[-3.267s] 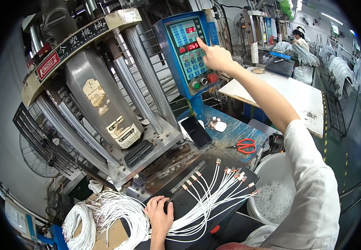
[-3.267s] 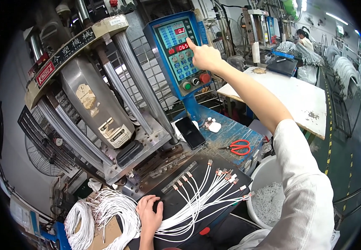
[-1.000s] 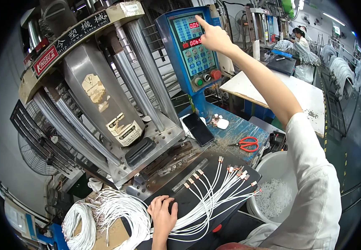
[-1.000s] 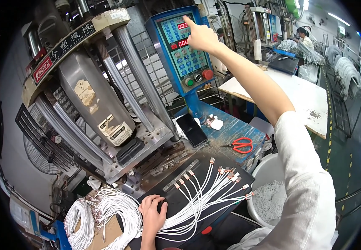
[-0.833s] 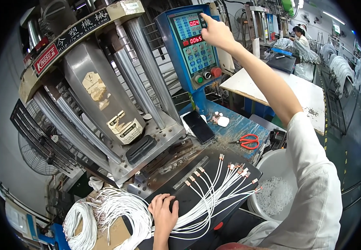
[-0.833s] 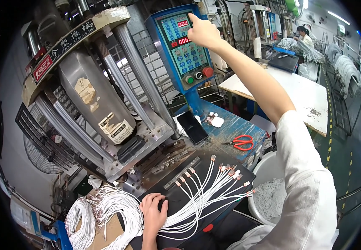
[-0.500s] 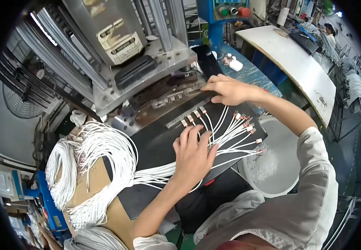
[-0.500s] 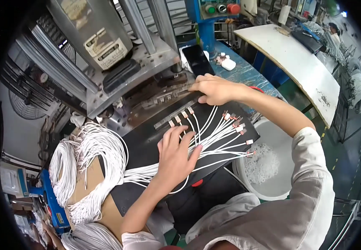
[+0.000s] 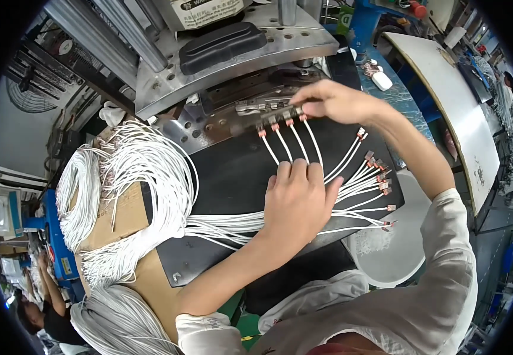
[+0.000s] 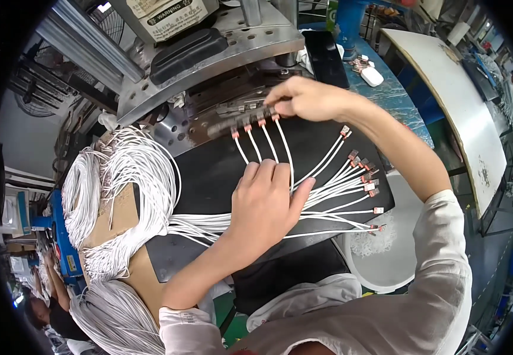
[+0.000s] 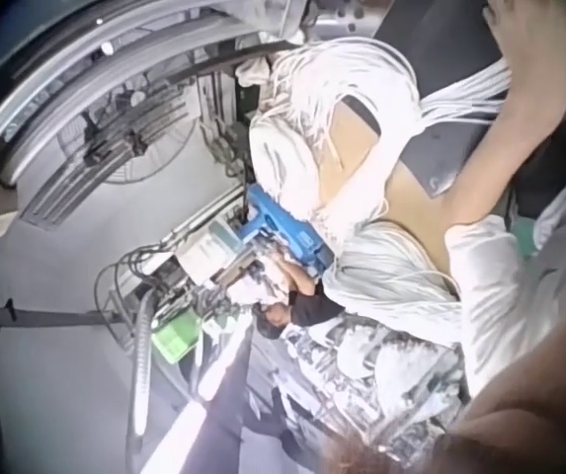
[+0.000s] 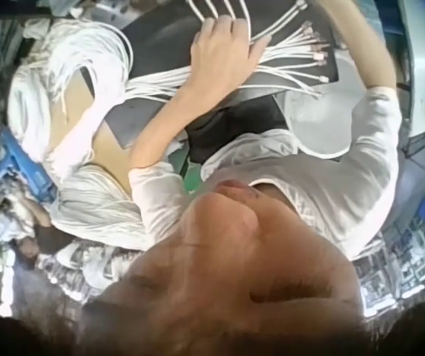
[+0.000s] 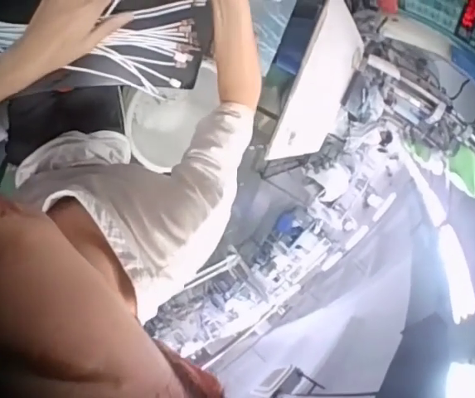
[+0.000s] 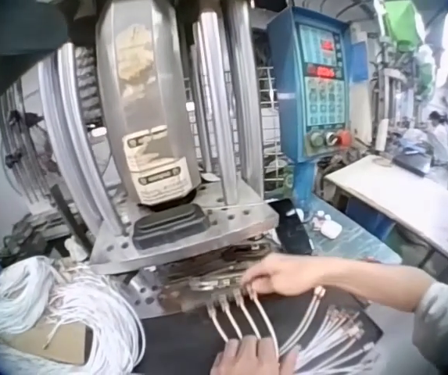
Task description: The person picks up bundles of wires and inserts their connectors into an industrial machine at an assembly station by hand.
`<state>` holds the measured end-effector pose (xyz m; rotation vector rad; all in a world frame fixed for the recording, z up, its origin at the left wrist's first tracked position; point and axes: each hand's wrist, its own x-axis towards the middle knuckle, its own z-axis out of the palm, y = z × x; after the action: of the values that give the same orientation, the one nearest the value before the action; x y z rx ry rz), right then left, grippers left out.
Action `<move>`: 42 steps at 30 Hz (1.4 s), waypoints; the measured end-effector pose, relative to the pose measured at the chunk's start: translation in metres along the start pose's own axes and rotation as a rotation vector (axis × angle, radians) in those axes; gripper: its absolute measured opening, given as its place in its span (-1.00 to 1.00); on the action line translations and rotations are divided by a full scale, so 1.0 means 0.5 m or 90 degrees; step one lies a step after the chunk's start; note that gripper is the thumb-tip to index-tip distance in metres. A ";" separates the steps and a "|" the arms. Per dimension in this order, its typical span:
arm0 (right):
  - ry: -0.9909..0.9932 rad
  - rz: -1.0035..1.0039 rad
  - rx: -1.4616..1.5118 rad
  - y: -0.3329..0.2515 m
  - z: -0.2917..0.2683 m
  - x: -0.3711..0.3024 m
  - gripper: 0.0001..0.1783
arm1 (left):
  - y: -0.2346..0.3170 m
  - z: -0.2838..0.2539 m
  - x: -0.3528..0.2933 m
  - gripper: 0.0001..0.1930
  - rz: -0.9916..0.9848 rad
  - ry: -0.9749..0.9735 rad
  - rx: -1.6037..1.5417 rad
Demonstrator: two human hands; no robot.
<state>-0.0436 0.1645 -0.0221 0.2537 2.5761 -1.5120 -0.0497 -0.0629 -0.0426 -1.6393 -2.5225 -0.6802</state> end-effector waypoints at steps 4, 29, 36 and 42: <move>0.285 -0.103 -0.104 0.014 -0.025 0.160 -0.67 | -0.119 0.011 0.122 -0.70 0.120 0.136 0.041; -0.056 -0.193 -0.035 -0.022 0.104 -0.093 -0.57 | -0.148 -0.057 -0.027 -0.47 0.044 0.100 -0.034; -0.536 0.068 0.558 0.253 0.436 -0.442 -0.39 | -0.082 0.063 -0.553 -0.43 -0.498 -0.074 -1.019; 0.469 0.168 0.907 0.387 0.589 -0.422 -0.44 | -0.147 0.221 -0.614 -0.62 -0.689 0.302 -1.046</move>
<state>0.2153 -0.0156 -0.2851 1.3686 1.0463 -3.1607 0.0392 -0.3073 -0.2528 0.4385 -2.0118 -3.1051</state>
